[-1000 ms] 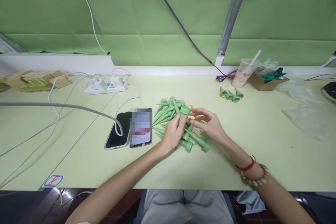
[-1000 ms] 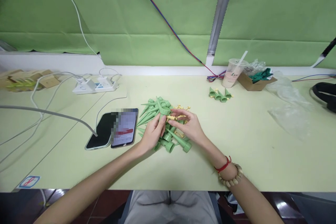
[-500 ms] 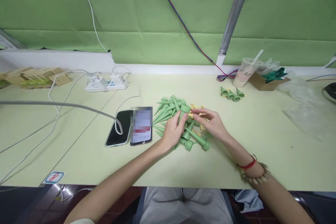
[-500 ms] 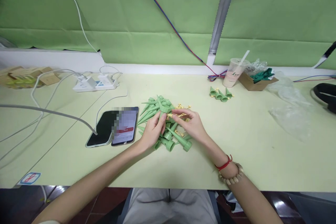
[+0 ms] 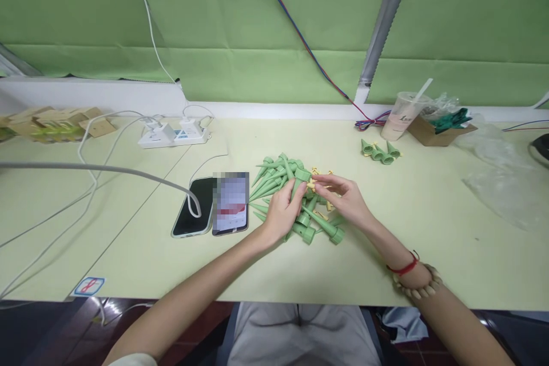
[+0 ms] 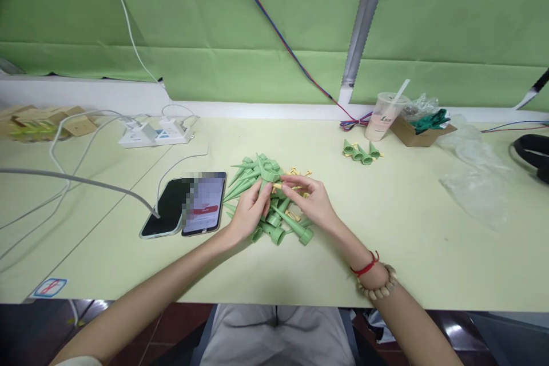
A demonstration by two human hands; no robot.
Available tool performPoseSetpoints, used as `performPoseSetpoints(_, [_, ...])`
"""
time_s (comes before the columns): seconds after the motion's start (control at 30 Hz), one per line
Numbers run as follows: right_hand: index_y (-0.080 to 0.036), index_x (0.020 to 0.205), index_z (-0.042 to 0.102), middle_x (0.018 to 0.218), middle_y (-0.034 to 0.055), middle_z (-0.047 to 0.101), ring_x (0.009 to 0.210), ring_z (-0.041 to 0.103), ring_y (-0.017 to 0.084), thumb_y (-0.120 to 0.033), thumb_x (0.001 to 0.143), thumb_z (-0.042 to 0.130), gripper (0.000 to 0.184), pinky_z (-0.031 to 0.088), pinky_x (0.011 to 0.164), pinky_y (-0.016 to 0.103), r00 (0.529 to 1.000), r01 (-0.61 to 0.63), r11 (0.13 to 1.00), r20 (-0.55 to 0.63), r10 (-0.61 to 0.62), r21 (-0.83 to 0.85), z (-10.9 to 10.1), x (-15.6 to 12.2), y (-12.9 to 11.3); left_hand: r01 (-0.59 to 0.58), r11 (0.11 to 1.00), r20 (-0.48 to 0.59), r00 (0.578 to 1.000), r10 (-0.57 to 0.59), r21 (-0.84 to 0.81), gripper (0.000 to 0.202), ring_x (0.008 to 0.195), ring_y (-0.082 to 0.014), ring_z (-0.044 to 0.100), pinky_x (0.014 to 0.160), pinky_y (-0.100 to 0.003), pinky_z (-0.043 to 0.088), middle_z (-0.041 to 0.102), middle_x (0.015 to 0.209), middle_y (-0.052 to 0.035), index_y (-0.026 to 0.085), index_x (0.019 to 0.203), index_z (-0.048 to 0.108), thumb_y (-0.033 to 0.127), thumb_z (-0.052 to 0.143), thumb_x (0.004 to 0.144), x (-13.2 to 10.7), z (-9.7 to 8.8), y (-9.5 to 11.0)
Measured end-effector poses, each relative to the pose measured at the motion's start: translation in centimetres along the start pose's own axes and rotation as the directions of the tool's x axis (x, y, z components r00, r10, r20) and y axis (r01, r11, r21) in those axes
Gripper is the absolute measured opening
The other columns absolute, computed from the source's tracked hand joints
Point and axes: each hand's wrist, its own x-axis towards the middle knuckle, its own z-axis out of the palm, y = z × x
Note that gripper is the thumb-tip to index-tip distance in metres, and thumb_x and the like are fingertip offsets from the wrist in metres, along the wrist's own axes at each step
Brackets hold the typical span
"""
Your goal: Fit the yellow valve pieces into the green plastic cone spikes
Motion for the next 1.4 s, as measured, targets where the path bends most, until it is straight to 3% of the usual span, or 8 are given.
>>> performPoseSetpoints(0.2, [-0.019,0.089,0.067,0.093,0.0058,0.067,0.082,0.062,0.018,-0.034,0.070,0.063,0.025,0.051,0.072,0.030,1.000,-0.008,0.999,-0.010,0.007,-0.034,0.1,0.0,0.2,0.005,1.000,-0.004,1.000,-0.005,0.012,0.033,0.043,-0.0090,0.040,0.050,-0.021,0.032,0.042,0.044,0.0064,0.019,0.067,0.041,0.046,0.033,0.085,0.1,0.0,-0.1])
performPoseSetpoints(0.33, [-0.019,0.091,0.066,0.096,0.0062,0.066,0.085,0.061,0.017,-0.037,0.074,0.058,0.026,0.050,0.074,0.029,0.995,-0.042,0.999,-0.096,0.040,-0.021,-0.2,0.3,0.3,0.025,0.999,-0.033,0.999,-0.023,0.035,0.033,0.044,-0.0095,0.042,0.053,-0.022,0.034,0.042,0.045,0.0066,0.019,0.069,0.041,0.046,0.032,0.085,0.3,-0.1,-0.1])
performPoseSetpoints(0.5, [-0.017,0.086,0.066,0.080,0.0049,0.067,0.076,0.061,0.015,-0.041,0.076,0.056,0.028,0.049,0.070,0.028,0.981,-0.075,0.997,-0.178,0.075,0.005,-0.7,0.6,0.1,0.000,0.999,-0.021,1.000,0.001,0.051,0.037,0.048,-0.0098,0.041,0.055,-0.022,0.033,0.044,0.047,0.0052,0.019,0.063,0.037,0.046,0.029,0.086,0.3,-0.3,0.1])
performPoseSetpoints(0.63, [-0.017,0.078,0.066,0.070,0.0025,0.065,0.065,0.059,0.013,-0.043,0.075,0.056,0.028,0.048,0.063,0.025,0.988,-0.071,0.997,-0.132,0.076,0.039,-0.5,0.5,0.0,-0.039,0.997,0.001,0.999,0.039,0.068,0.039,0.050,-0.0105,0.042,0.055,-0.023,0.032,0.044,0.049,0.0038,0.018,0.062,0.038,0.046,0.026,0.087,0.1,-0.3,0.2])
performPoseSetpoints(0.87, [-0.016,0.085,0.064,0.065,0.0020,0.065,0.053,0.056,0.010,-0.042,0.071,0.060,0.030,0.047,0.054,0.023,0.989,-0.127,0.974,0.099,0.110,0.187,0.3,-0.3,-0.4,-0.069,0.993,0.029,0.997,0.066,0.095,0.041,0.050,-0.0108,0.042,0.056,-0.024,0.033,0.043,0.050,0.0032,0.018,0.062,0.037,0.044,0.020,0.089,0.1,-0.2,-0.3])
performPoseSetpoints(1.03, [-0.017,0.070,0.059,0.063,0.0004,0.064,0.056,0.058,0.010,-0.037,0.066,0.067,0.022,0.050,0.059,0.024,0.981,-0.189,0.942,0.104,0.167,0.277,1.0,-0.7,-0.6,-0.115,0.975,0.062,0.993,0.105,0.189,0.036,0.052,-0.0118,0.042,0.054,-0.024,0.032,0.043,0.055,0.0021,0.019,0.069,0.041,0.043,0.022,0.088,0.0,-0.2,-0.4])
performPoseSetpoints(1.2, [-0.017,0.062,0.056,0.062,-0.0008,0.061,0.055,0.056,0.010,-0.034,0.062,0.070,0.023,0.048,0.056,0.024,0.995,-0.088,0.978,0.052,0.080,0.187,1.0,-0.7,-0.1,-0.130,0.957,0.047,0.991,0.122,0.259,0.033,0.052,-0.0116,0.040,0.053,-0.023,0.029,0.040,0.057,0.0022,0.020,0.069,0.041,0.042,0.025,0.087,-0.2,-0.2,-0.1])
performPoseSetpoints(1.4, [-0.018,0.059,0.056,0.059,0.0007,0.058,0.057,0.053,0.013,-0.031,0.068,0.065,0.018,0.045,0.057,0.026,0.992,0.113,0.990,-0.040,-0.116,-0.082,0.9,-1.2,-0.4,-0.122,0.954,0.067,0.992,0.108,0.273,0.031,0.051,-0.0114,0.038,0.052,-0.023,0.028,0.041,0.057,0.0022,0.019,0.070,0.042,0.038,0.025,0.088,-0.2,-0.1,-0.1])
